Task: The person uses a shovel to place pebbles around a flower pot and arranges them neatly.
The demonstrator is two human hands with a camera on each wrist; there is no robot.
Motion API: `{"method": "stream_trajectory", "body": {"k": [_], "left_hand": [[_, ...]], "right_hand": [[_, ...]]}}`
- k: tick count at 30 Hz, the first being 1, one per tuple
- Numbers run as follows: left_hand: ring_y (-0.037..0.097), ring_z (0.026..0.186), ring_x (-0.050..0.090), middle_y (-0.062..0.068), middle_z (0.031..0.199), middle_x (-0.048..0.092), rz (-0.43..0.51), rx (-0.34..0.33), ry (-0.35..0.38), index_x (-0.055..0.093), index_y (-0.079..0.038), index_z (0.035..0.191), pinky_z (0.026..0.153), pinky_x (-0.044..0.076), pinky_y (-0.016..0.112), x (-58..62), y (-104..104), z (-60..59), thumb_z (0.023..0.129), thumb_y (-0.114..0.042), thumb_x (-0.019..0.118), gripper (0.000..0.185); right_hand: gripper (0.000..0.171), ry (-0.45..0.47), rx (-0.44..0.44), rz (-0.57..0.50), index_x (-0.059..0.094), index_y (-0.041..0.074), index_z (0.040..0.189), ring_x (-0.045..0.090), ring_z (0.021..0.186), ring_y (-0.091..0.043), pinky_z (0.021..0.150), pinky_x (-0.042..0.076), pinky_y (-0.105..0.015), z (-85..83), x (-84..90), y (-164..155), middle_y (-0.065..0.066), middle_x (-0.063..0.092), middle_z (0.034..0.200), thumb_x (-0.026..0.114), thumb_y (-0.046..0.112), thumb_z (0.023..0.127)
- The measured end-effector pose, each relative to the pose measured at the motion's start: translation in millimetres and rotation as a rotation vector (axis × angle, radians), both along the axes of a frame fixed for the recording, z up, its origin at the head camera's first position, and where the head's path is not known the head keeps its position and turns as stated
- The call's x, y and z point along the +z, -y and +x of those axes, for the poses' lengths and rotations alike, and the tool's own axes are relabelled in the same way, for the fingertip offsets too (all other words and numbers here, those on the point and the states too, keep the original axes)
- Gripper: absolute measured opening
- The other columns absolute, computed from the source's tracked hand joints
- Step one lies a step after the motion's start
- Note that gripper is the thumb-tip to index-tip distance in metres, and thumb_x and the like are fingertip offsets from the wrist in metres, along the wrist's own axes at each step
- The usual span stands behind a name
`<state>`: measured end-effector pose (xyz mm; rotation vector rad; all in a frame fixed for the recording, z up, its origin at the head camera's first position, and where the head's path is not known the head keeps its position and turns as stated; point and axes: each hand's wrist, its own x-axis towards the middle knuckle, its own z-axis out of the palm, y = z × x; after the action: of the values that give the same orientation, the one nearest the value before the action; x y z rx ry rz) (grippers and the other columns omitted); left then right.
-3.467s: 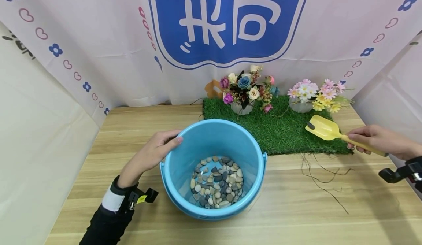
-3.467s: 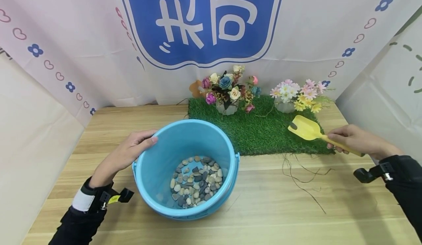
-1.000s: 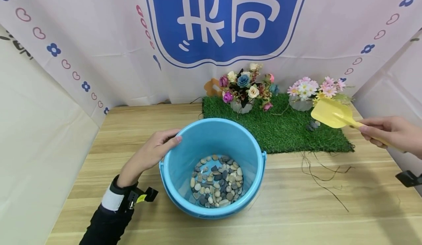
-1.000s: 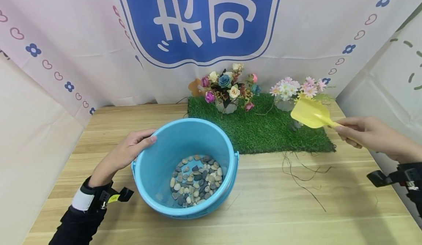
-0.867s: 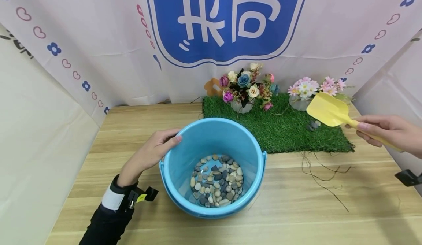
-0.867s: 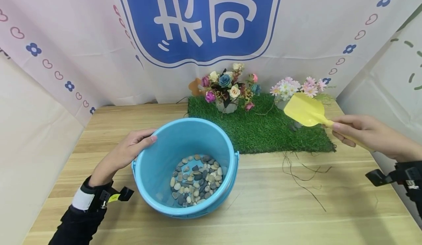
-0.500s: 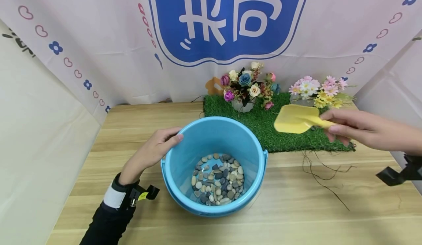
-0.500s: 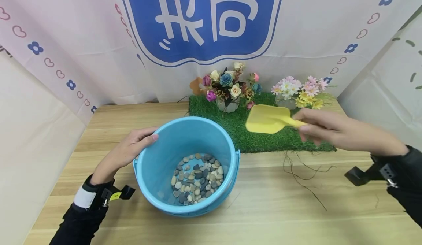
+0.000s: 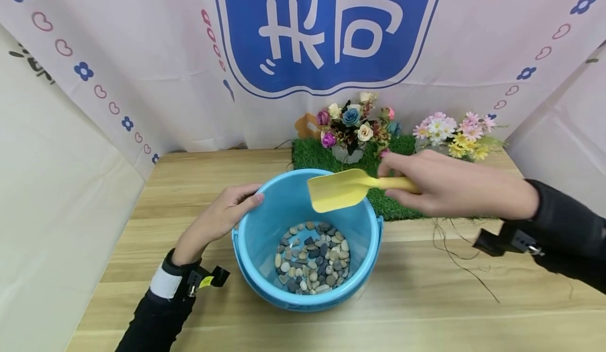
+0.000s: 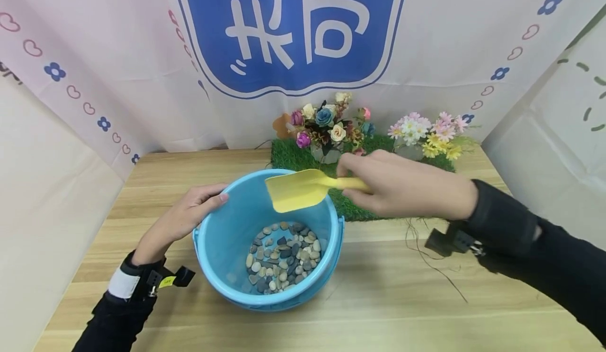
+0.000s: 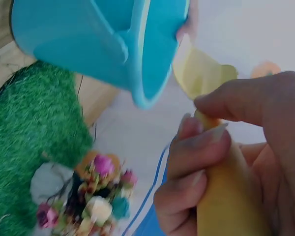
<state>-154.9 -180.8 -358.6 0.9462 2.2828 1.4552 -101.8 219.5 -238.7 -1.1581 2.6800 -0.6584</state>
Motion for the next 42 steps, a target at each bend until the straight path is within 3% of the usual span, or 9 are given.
{"method": "stream_trajectory", "body": {"k": [3,8,16,20,25,28,34,38,42], "left_hand": [[0.023,0.072,0.075,0.015,0.099,0.072,-0.002,0.005,0.010,0.059,0.005,0.135,0.060,0.063,0.038,-0.4,0,0.3,0.109,-0.013,0.045,0.035],[0.023,0.073,0.075,0.015,0.100,0.072,-0.008,0.008,0.009,0.059,0.005,0.134,0.061,0.063,0.037,-0.2,-1,0.1,0.109,-0.014,0.045,0.034],[0.022,0.071,0.074,0.014,0.099,0.071,-0.014,0.007,-0.005,0.060,0.004,0.133,0.060,0.063,0.037,-1.0,-1,0.6,0.109,-0.014,0.045,0.033],[0.022,0.070,0.074,0.015,0.099,0.072,-0.013,0.012,-0.008,0.060,0.004,0.132,0.060,0.063,0.037,-1.0,0,0.6,0.109,-0.014,0.045,0.033],[0.022,0.071,0.074,0.016,0.100,0.072,-0.011,0.012,-0.004,0.060,0.004,0.133,0.060,0.063,0.037,-0.7,0,0.4,0.109,-0.014,0.045,0.034],[0.022,0.072,0.074,0.017,0.102,0.072,-0.009,0.008,-0.004,0.059,0.005,0.134,0.061,0.063,0.037,-0.9,0,0.4,0.109,-0.014,0.045,0.034],[0.021,0.072,0.075,0.016,0.101,0.072,-0.015,0.008,-0.009,0.058,0.005,0.136,0.061,0.063,0.036,-1.4,0,0.6,0.109,-0.013,0.045,0.035],[0.021,0.072,0.074,0.016,0.100,0.072,-0.010,0.006,-0.007,0.057,0.006,0.136,0.061,0.063,0.036,-1.2,0,0.5,0.109,-0.014,0.044,0.036],[0.021,0.072,0.075,0.016,0.101,0.072,-0.007,0.004,-0.004,0.058,0.006,0.136,0.061,0.063,0.037,-1.1,0,0.2,0.109,-0.014,0.045,0.035]], "right_hand": [[0.004,-0.009,0.037,0.033,0.061,0.015,0.102,0.037,0.047,-0.001,0.041,0.036,-0.022,-5.1,1.2,21,0.012,0.042,0.063,0.063,0.012,0.102],[0.017,-0.082,0.069,0.119,0.059,0.017,0.085,0.038,0.049,-0.004,0.045,0.033,-0.023,-13.6,-1.6,51,0.009,0.040,0.062,0.065,0.018,0.102],[0.016,-0.166,0.074,0.314,0.066,0.009,0.089,0.042,0.049,-0.011,0.044,0.033,-0.022,-17.2,-11.4,87,0.001,0.045,0.064,0.070,0.020,0.099],[0.028,-0.201,0.127,0.341,0.054,0.013,0.075,0.033,0.048,-0.011,0.044,0.025,-0.023,-17.1,-11.5,99,0.001,0.034,0.062,0.067,0.016,0.100],[0.039,-0.165,0.135,0.401,0.040,0.017,0.067,0.025,0.050,-0.011,0.043,0.021,-0.024,-22.5,-11.7,112,0.003,0.024,0.063,0.056,0.006,0.101],[0.036,-0.120,0.136,0.454,0.043,0.016,0.069,0.026,0.050,-0.011,0.042,0.024,-0.023,-26.1,-12.5,119,0.002,0.025,0.064,0.053,0.002,0.100],[0.023,-0.077,0.143,0.558,0.053,0.012,0.078,0.034,0.053,-0.013,0.046,0.031,-0.025,-32.4,-14.2,130,0.000,0.034,0.066,0.062,-0.001,0.096],[0.020,-0.125,0.150,0.594,0.057,0.012,0.082,0.037,0.055,-0.014,0.047,0.035,-0.025,-36.5,-18.1,134,-0.001,0.040,0.068,0.065,0.000,0.096],[0.013,-0.235,0.177,0.628,0.065,0.011,0.087,0.038,0.056,-0.014,0.046,0.033,-0.025,-38.4,-23.3,134,-0.002,0.048,0.070,0.065,0.005,0.099]]}}
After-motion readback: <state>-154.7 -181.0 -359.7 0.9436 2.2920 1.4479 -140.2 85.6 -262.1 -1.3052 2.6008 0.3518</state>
